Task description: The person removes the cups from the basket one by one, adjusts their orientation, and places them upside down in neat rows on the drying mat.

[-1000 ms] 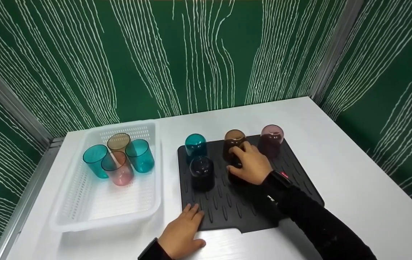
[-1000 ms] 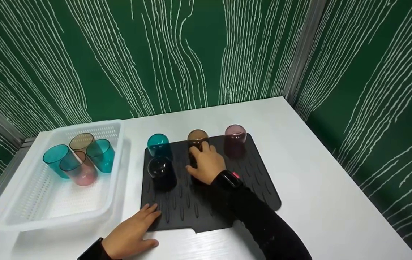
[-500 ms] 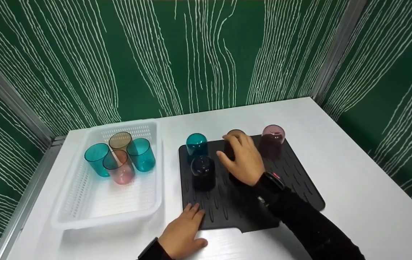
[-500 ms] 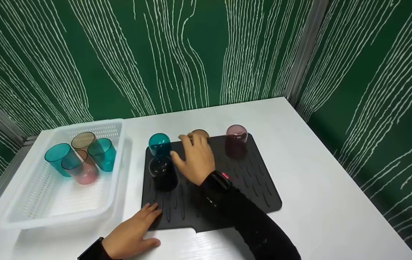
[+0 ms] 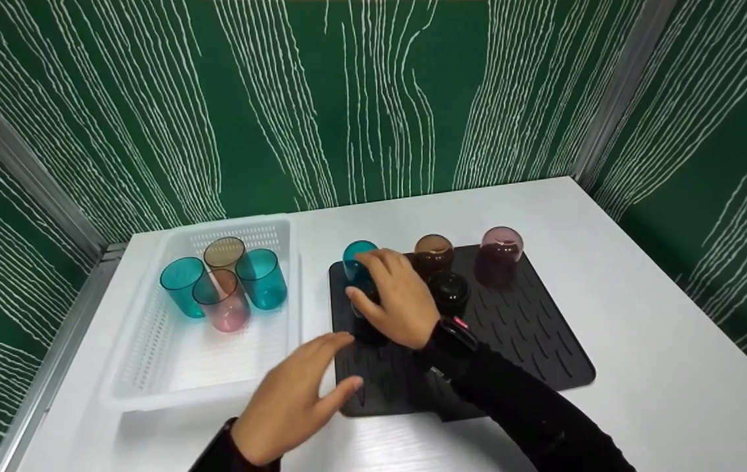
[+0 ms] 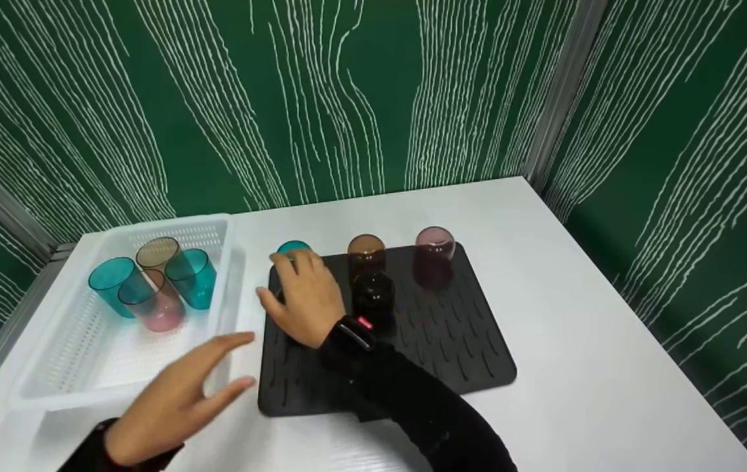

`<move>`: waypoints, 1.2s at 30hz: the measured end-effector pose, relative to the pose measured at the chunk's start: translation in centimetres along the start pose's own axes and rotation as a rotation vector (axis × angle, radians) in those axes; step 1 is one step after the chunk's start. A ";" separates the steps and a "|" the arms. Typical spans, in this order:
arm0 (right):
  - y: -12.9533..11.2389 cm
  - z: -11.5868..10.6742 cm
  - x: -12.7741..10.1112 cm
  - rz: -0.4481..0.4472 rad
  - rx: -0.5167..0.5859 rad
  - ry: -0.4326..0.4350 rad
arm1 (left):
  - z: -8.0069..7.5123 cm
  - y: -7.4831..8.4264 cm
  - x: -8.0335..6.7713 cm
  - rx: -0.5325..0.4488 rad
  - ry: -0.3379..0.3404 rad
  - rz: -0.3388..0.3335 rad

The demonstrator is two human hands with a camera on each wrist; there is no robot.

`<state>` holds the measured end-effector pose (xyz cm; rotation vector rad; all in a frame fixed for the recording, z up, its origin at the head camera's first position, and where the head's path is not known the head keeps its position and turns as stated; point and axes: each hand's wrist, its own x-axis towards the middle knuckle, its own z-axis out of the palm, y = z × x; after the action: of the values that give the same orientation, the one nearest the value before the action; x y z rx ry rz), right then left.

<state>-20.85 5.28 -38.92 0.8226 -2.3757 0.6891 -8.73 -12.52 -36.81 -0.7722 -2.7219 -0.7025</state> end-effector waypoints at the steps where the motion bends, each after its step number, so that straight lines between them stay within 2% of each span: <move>1: -0.4 0.1 0.1 -0.007 0.009 -0.005 | -0.6 -0.1 0.2 0.021 0.058 0.012; 4: -1.6 0.6 0.4 -0.016 0.036 -0.036 | -2.2 -0.8 0.9 0.097 0.212 0.013; 6: -2.5 1.0 0.4 -0.017 0.061 -0.071 | -3.2 -1.5 1.6 0.150 0.281 0.001; 8: -3.4 1.5 0.3 -0.014 0.083 -0.114 | -4.0 -2.3 2.3 0.199 0.314 -0.019; 11: -4.4 2.5 0.0 0.001 0.120 -0.186 | -4.7 -3.6 3.4 0.256 0.316 -0.062; 16: -5.4 4.4 -0.2 0.086 0.145 -0.316 | -5.3 -6.0 4.9 0.280 0.277 -0.163; 20: -5.8 5.7 -0.3 0.172 0.133 -0.423 | -5.3 -7.8 5.4 0.289 0.204 -0.266; 24: -6.2 6.7 -0.2 0.237 0.147 -0.498 | -5.2 -9.6 5.8 0.309 0.158 -0.332; 30: -6.5 7.8 0.2 0.281 0.149 -0.522 | -5.0 -12.0 6.2 0.322 0.132 -0.431; 36: -6.6 8.4 0.5 0.282 0.148 -0.515 | -4.6 -13.5 6.4 0.290 0.010 -0.565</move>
<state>-19.35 -4.54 -42.85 0.8068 -2.9741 0.8538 -20.96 -22.11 -35.93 0.0740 -2.9506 -0.3818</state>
